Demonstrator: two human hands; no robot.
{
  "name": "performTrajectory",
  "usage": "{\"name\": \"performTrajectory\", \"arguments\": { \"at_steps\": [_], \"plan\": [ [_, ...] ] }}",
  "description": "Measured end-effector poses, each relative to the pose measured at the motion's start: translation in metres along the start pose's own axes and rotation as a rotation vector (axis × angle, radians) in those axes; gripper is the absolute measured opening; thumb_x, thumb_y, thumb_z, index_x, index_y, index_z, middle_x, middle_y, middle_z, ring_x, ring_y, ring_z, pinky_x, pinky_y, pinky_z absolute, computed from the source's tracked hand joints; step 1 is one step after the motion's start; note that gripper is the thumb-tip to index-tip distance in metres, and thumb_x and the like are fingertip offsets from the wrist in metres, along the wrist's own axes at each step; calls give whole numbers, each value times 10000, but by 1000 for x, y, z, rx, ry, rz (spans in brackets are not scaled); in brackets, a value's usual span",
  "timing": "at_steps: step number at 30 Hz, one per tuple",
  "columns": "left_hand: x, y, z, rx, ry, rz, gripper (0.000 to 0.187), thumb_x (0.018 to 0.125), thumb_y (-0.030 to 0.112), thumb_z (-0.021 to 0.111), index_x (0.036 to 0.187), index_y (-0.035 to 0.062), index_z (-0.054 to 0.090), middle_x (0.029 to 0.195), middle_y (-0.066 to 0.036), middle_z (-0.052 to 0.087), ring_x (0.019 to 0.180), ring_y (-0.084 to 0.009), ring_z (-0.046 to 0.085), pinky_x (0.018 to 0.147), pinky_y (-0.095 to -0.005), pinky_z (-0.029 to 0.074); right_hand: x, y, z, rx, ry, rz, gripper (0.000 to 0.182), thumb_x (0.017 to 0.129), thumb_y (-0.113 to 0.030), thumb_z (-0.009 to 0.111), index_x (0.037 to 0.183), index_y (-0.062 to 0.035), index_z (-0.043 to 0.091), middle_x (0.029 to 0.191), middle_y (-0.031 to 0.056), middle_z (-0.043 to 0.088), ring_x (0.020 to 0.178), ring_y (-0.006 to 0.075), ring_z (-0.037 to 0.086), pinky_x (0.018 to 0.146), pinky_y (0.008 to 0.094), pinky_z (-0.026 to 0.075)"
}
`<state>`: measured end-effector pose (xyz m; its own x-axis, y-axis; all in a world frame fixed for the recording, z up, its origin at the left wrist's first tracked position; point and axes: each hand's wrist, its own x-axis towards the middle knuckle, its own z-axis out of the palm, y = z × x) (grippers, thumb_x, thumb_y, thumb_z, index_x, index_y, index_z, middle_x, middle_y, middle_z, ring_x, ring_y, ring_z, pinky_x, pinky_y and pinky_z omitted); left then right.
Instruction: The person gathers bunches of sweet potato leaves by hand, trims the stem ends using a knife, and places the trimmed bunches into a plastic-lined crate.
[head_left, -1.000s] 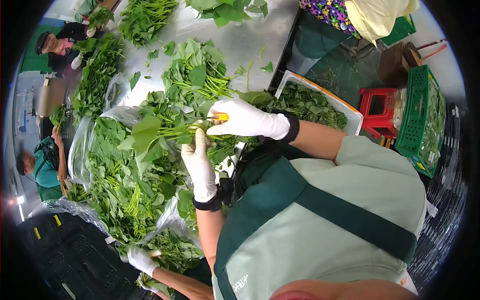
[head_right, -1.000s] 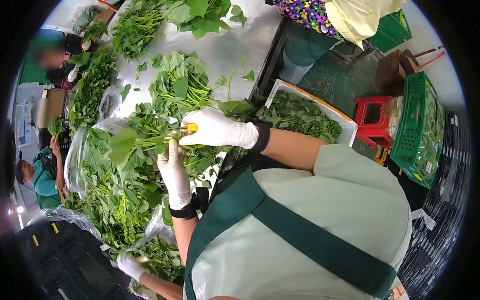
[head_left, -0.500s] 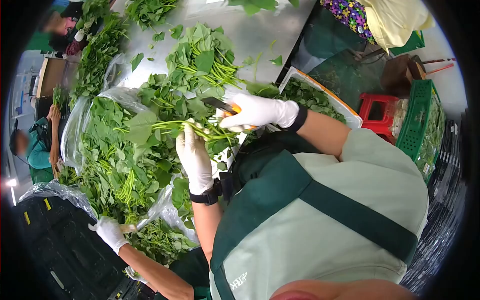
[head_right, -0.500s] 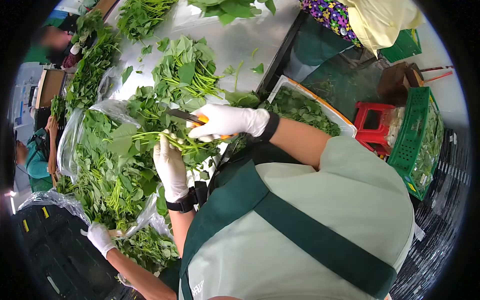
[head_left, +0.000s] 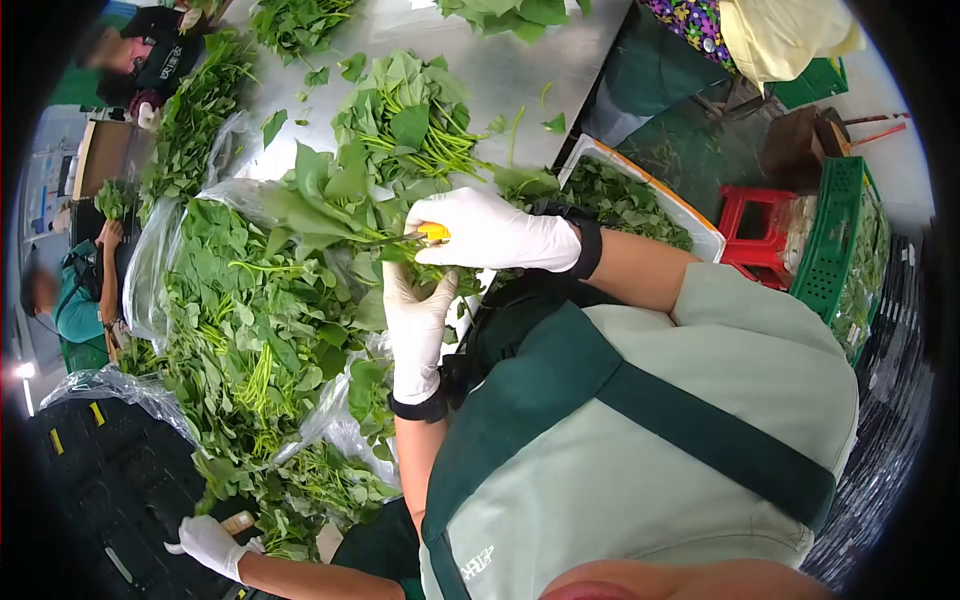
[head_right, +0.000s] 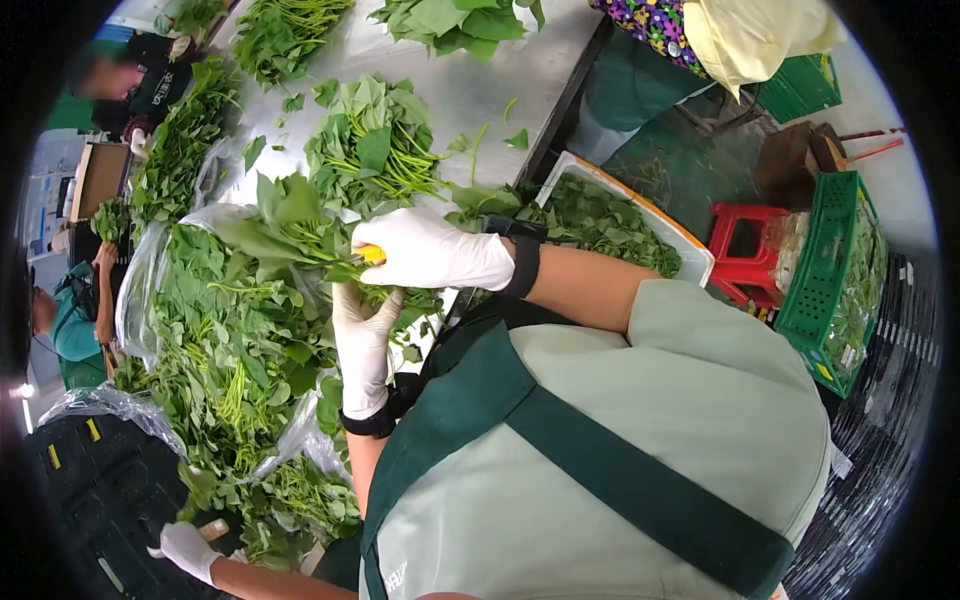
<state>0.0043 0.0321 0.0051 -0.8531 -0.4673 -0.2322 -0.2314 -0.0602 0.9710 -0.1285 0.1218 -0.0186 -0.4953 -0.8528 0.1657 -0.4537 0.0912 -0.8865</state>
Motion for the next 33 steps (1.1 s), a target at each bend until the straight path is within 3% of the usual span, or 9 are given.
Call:
{"name": "performTrajectory", "arguments": {
  "at_steps": [10,16,19,21,24,26,29,30,33],
  "plan": [
    [-2,0,-9,-214,-52,-80,725,797,-81,616,1432,43,288,1374,-119,414,1202,-198,467,965,-310,432,0,19,10,79,-82,-20,316,790,-305,661,936,-28,618,787,169,629,717,323,624,660,382,479],
    [1,-18,-21,-399,-155,-189,498,847,-4,621,1307,-12,430,1095,-70,588,909,-127,567,760,-243,470,-4,16,10,309,39,-131,231,845,-223,630,933,-13,586,858,144,585,759,308,601,685,349,467],
    [2,-25,-23,-426,-28,-169,388,846,16,639,1211,-20,513,967,-63,620,729,-97,549,674,-223,448,-7,12,7,204,59,-166,184,831,-181,633,930,-36,579,867,113,574,761,312,600,677,356,473],
    [5,-31,-28,-381,-1,-135,389,840,17,648,1204,-19,516,968,-64,622,718,-96,547,667,-220,445,-10,6,8,91,123,-278,158,778,-54,651,895,-13,552,883,97,564,783,255,591,720,319,468],
    [2,-30,-24,-340,58,-39,400,832,15,661,1202,-19,512,986,-65,624,717,-91,556,656,-214,450,-17,0,12,100,11,-276,189,732,-18,647,901,-35,564,870,89,570,759,282,588,721,315,475],
    [0,-22,-19,-183,86,-58,460,825,-57,636,1245,-3,457,1003,-70,621,833,-124,614,719,-235,508,-18,5,7,169,-6,-277,137,784,-7,626,909,-26,573,842,76,589,748,215,608,707,286,477],
    [1,-23,-21,-159,164,-21,468,822,-55,647,1246,-17,453,990,-77,615,835,-124,612,742,-244,517,-24,8,-17,680,-119,214,209,886,-175,636,936,19,577,748,43,610,725,106,612,646,280,475],
    [2,-25,-23,-112,187,9,473,821,-51,654,1247,-22,450,985,-79,613,841,-126,610,743,-243,515,-26,13,-23,475,-46,146,225,867,-209,652,935,-2,595,749,67,631,697,175,636,650,301,485],
    [0,-23,-21,-80,208,21,472,825,-54,652,1248,-35,444,981,-79,605,851,-129,608,731,-237,509,-32,23,-29,-1,-87,109,281,834,-256,677,950,-7,615,851,115,662,763,205,646,718,307,498]
  ]
}}
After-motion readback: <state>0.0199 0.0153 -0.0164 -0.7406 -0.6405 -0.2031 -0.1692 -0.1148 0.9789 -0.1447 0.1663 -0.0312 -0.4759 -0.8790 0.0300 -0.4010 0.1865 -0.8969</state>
